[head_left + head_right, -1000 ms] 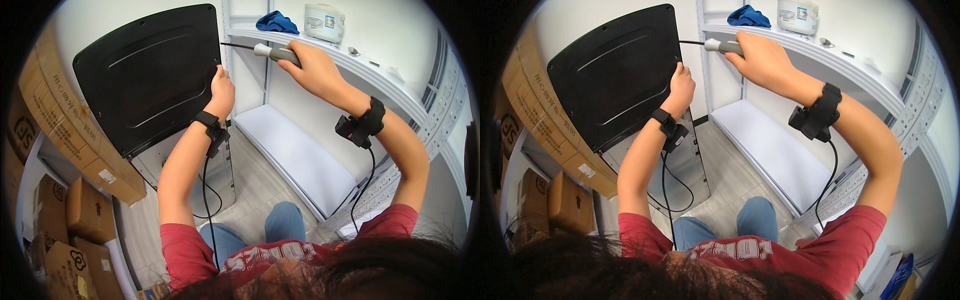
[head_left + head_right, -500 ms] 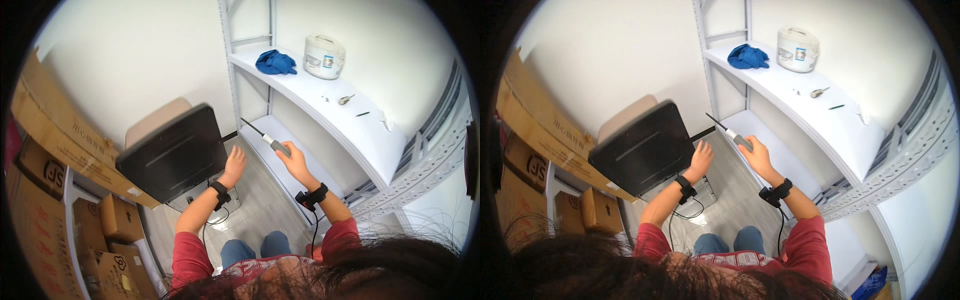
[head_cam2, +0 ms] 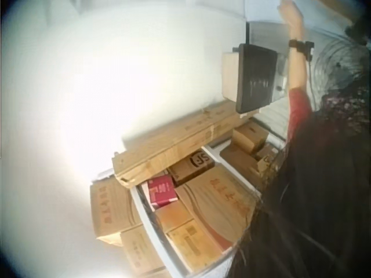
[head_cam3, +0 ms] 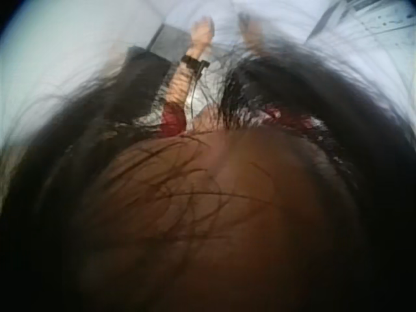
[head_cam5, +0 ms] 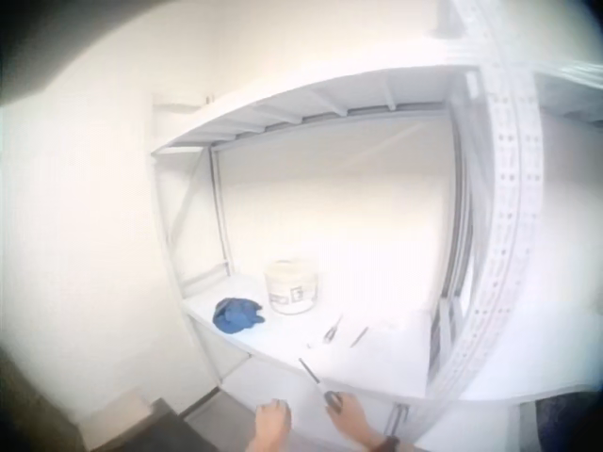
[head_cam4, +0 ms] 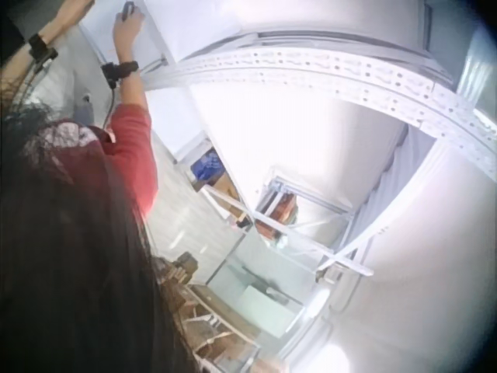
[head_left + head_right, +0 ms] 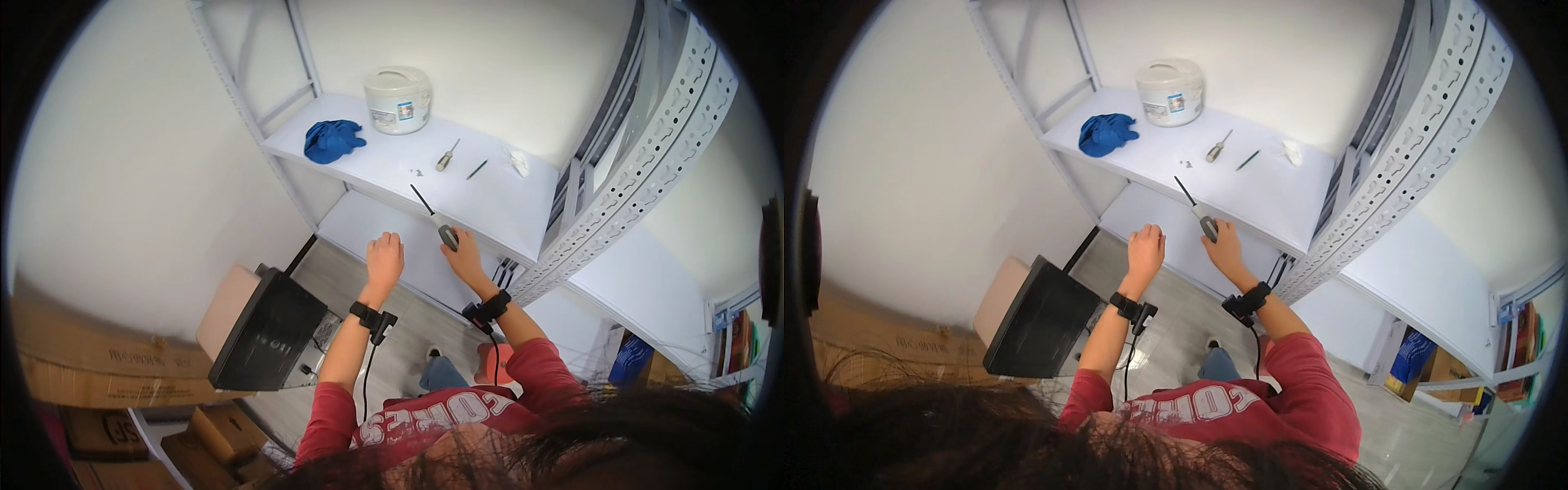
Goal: The person uses a screwdriver to attach screws to the back of a black electronic device, then wipes the surface with a blue cloth.
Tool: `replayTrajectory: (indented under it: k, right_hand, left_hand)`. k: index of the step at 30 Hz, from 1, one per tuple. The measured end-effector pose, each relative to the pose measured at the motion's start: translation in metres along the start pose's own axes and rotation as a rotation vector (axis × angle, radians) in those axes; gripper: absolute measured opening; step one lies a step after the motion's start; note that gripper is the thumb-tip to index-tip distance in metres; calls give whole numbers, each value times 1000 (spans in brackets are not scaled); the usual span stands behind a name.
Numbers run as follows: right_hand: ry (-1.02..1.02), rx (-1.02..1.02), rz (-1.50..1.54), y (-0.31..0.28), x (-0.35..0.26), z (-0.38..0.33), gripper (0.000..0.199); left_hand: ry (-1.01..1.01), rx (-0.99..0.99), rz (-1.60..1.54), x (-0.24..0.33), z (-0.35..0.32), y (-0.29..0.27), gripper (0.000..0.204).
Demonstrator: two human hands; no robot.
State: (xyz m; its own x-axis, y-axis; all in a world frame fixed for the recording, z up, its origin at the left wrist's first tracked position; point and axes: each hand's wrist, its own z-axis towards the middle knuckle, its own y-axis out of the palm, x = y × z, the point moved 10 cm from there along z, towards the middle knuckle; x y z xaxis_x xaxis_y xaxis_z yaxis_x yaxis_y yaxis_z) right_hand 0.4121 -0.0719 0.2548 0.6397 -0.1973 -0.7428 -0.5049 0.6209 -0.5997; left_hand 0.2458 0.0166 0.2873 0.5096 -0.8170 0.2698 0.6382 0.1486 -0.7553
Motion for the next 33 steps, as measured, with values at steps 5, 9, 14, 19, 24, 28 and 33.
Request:
replayTrajectory:
  k: [5, 9, 14, 19, 24, 28, 33]
  right_hand:
    - [93, -66, -48, -8, 27, 45, 47]
    - [163, -110, -10, 4, 72, 84, 45]
    - [198, -145, -18, 22, 95, 119, 44]
    - [240, -218, 27, 39, 91, 138, 43]
    - [233, -188, 31, 43, 92, 150, 42]
    - [227, -150, 29, 40, 94, 158, 42]
    - [229, -144, 42, 37, 88, 164, 40]
  left_hand:
    - [-90, -16, -65, -39, 52, 57, 9]
    - [-207, -88, -100, -67, 90, 109, 9]
    - [-293, -90, -151, -101, 117, 149, 16]
    - [-279, -82, -114, -116, 152, 170, 24]
    - [-283, -181, -28, -123, 178, 198, 26]
    - [-287, -229, -30, -124, 190, 209, 25]
    - [-257, -262, -51, -121, 196, 217, 24]
